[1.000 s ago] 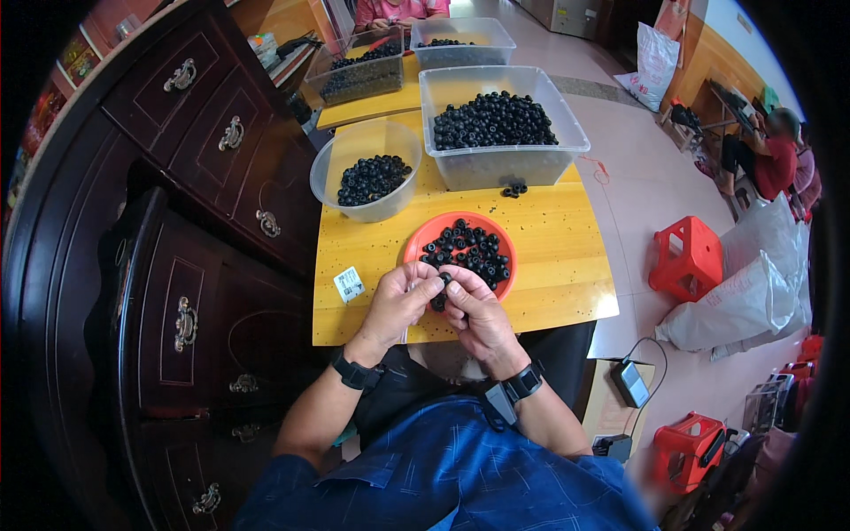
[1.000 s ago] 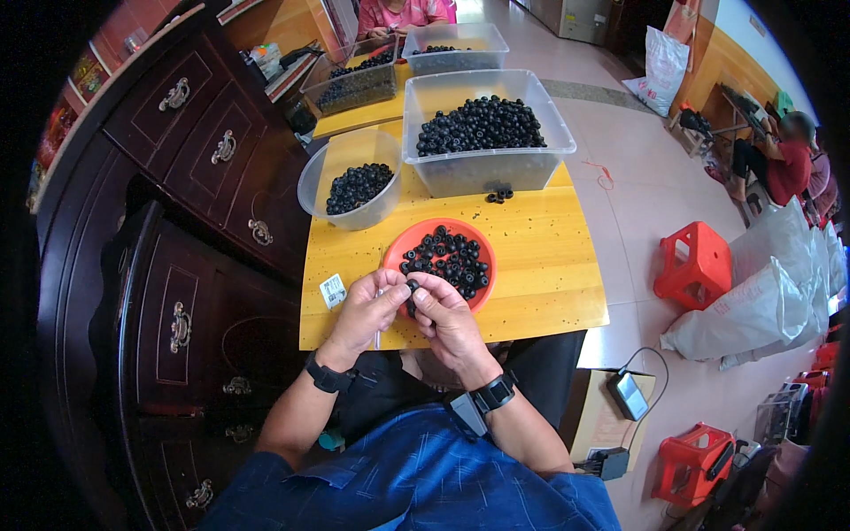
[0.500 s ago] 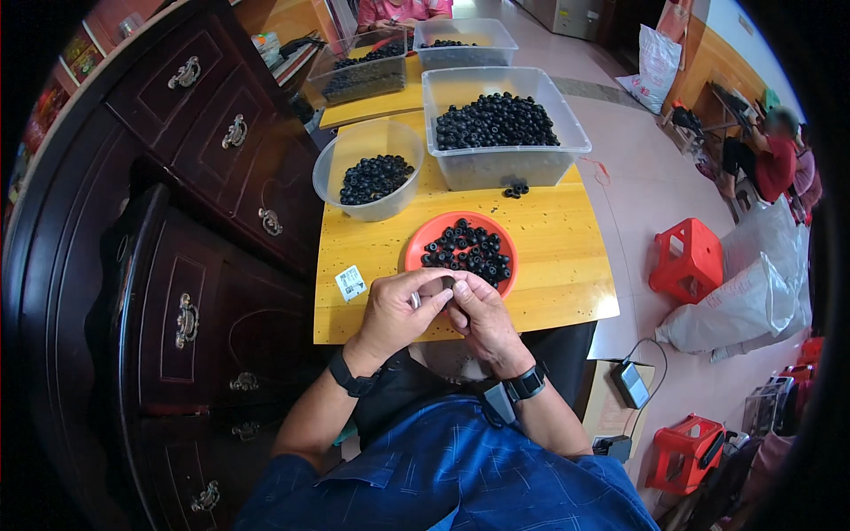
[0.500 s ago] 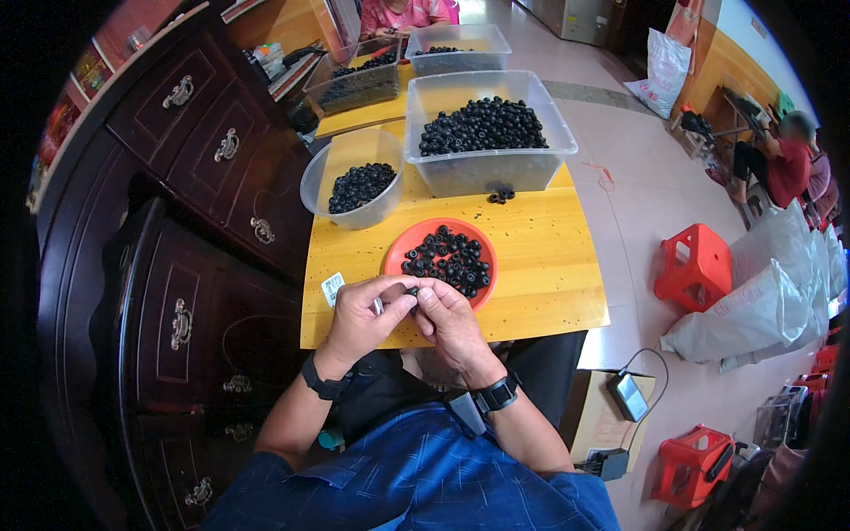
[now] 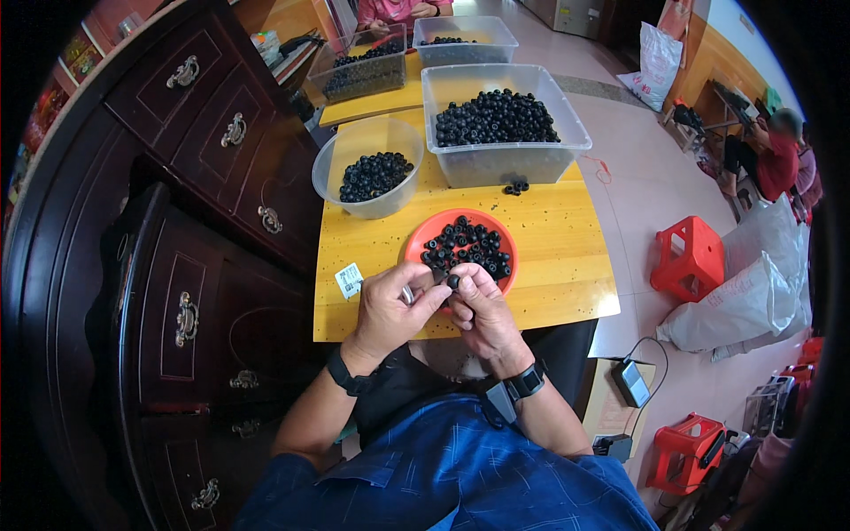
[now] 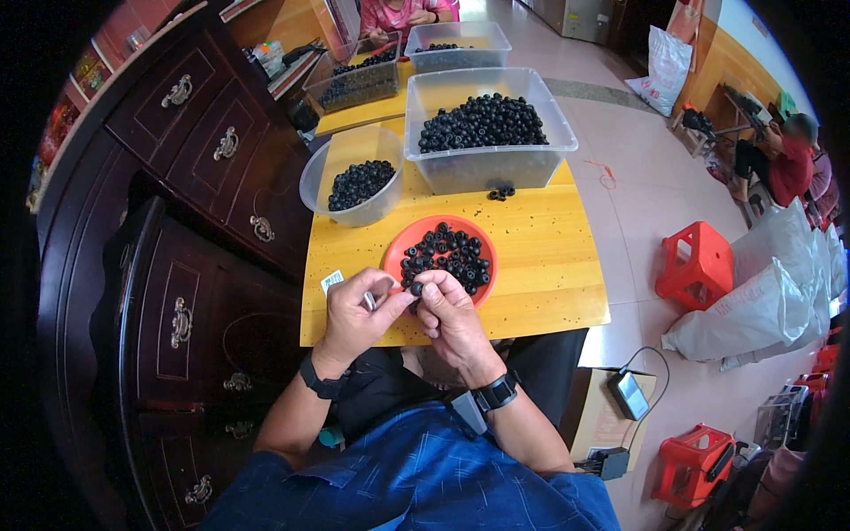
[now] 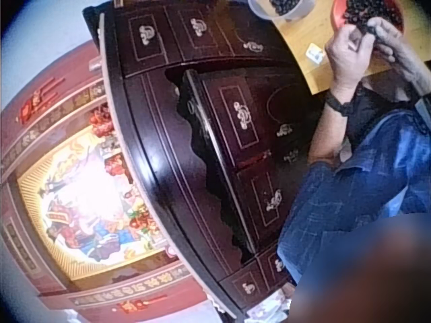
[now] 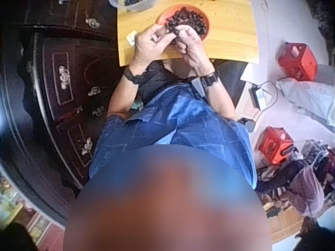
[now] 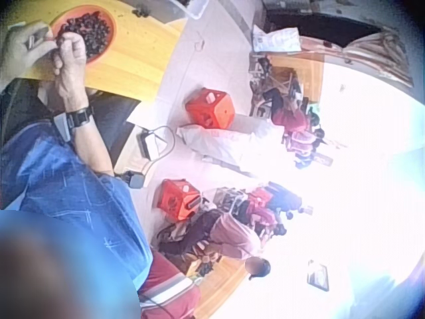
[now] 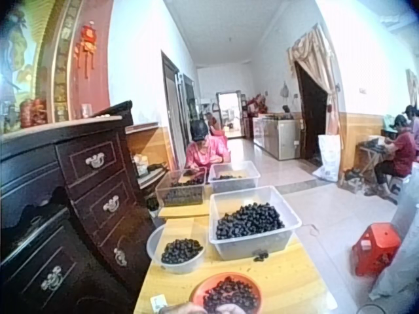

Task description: Manually sort and inspect small black objects (possibly dried fruit or rubber components) by hand.

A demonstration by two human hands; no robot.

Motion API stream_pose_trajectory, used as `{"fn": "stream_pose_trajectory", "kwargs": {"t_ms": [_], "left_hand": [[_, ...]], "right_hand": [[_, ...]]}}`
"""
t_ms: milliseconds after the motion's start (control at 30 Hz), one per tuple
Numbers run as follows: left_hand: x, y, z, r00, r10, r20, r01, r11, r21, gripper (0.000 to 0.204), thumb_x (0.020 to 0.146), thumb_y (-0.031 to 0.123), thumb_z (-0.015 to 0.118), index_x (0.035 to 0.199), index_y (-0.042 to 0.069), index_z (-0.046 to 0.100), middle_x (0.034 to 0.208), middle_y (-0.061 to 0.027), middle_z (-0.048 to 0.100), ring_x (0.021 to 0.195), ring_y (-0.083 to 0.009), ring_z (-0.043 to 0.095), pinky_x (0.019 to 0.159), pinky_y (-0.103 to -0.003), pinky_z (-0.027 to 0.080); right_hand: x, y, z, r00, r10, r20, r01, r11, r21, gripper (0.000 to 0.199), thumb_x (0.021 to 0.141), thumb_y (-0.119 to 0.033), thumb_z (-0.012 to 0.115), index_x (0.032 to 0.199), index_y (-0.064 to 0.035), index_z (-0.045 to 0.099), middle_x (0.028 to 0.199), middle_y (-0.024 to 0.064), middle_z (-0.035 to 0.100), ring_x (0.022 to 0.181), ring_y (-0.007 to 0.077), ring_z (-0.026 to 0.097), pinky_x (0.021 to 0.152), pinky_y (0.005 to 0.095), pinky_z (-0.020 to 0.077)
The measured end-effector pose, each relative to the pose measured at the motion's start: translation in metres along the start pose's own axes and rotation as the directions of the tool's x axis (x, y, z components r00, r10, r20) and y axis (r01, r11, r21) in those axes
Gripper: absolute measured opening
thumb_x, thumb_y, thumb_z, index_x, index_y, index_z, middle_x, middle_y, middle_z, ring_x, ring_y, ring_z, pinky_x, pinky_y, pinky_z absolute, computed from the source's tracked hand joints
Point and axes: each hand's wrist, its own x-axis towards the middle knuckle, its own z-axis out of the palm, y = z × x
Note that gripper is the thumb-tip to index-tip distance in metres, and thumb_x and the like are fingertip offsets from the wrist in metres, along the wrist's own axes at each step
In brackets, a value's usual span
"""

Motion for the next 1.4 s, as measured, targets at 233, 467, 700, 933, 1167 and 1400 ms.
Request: {"fn": "stream_pose_trajectory", "kwargs": {"t_ms": [233, 467, 700, 933, 1167, 1400], "left_hand": [[0.009, -0.003, -0.014, 0.971, -0.053, 0.235, 0.02, 0.99, 0.14, 0.029, 0.081, 0.025, 0.079, 0.088, 0.003, 0.062, 0.068, -0.0064, 0.061, 0.058, -0.015, 0.057, 0.054, -0.028, 0.044], [0.011, 0.0, -0.012, 0.965, -0.018, 0.262, -0.037, 0.978, 0.205, 0.034, 0.083, 0.034, 0.076, 0.086, 0.004, 0.062, 0.073, -0.011, 0.065, 0.064, -0.0264, 0.065, 0.057, -0.034, 0.048], [0.011, 0.0, -0.009, 0.962, -0.008, 0.271, -0.054, 0.974, 0.221, 0.035, 0.084, 0.036, 0.075, 0.085, 0.004, 0.062, 0.074, -0.0106, 0.065, 0.065, -0.0257, 0.065, 0.058, -0.033, 0.049], [0.012, -0.001, -0.009, 0.965, -0.026, 0.261, -0.04, 0.969, 0.244, 0.037, 0.085, 0.04, 0.073, 0.085, 0.004, 0.061, 0.073, -0.0102, 0.064, 0.064, -0.0256, 0.065, 0.057, -0.034, 0.049], [0.012, -0.002, -0.007, 0.963, -0.011, 0.271, -0.069, 0.956, 0.285, 0.038, 0.086, 0.041, 0.071, 0.081, 0.005, 0.06, 0.069, -0.0106, 0.061, 0.062, -0.0279, 0.063, 0.055, -0.036, 0.047], [0.009, -0.006, -0.003, 0.96, 0.0, 0.278, -0.079, 0.959, 0.273, 0.036, 0.087, 0.039, 0.071, 0.078, 0.005, 0.06, 0.065, -0.0111, 0.059, 0.059, -0.029, 0.061, 0.053, -0.036, 0.045]], "right_hand": [[0.001, 0.0, -0.001, 0.998, 0.028, 0.054, -0.029, 0.999, 0.025, 0.016, 0.099, -0.022, 0.059, 0.108, -0.0082, 0.06, 0.09, -0.0005, 0.061, 0.058, 0.0023, 0.044, 0.048, 0.0145, 0.0351], [0.001, 0.0, -0.004, 0.997, 0.048, 0.053, -0.049, 0.998, 0.03, 0.015, 0.1, -0.021, 0.059, 0.106, -0.0069, 0.059, 0.089, 0.0011, 0.062, 0.058, 0.0018, 0.045, 0.048, 0.0139, 0.0363], [0.003, 0.0, -0.007, 0.996, 0.043, 0.072, -0.043, 0.999, 0.003, 0.017, 0.097, -0.022, 0.062, 0.104, -0.0072, 0.061, 0.086, -0.0015, 0.06, 0.058, 0.001, 0.045, 0.048, 0.0142, 0.0372], [0.003, -0.003, -0.001, 0.998, 0.05, 0.03, -0.05, 0.999, -0.002, 0.015, 0.1, -0.022, 0.059, 0.102, -0.0076, 0.061, 0.082, -0.0024, 0.06, 0.057, 0.0013, 0.043, 0.049, 0.0146, 0.036], [0.005, -0.002, -0.005, 0.998, 0.043, 0.049, -0.044, 0.999, 0.01, 0.012, 0.099, -0.019, 0.06, 0.101, -0.007, 0.062, 0.083, -0.002, 0.061, 0.057, 0.0016, 0.044, 0.052, 0.015, 0.0384], [0.005, -0.001, -0.005, 1.0, 0.025, 0.003, -0.025, 1.0, -0.002, 0.014, 0.097, -0.016, 0.062, 0.106, -0.0051, 0.064, 0.083, -0.0022, 0.06, 0.058, 0.002, 0.045, 0.053, 0.015, 0.0391]]}}
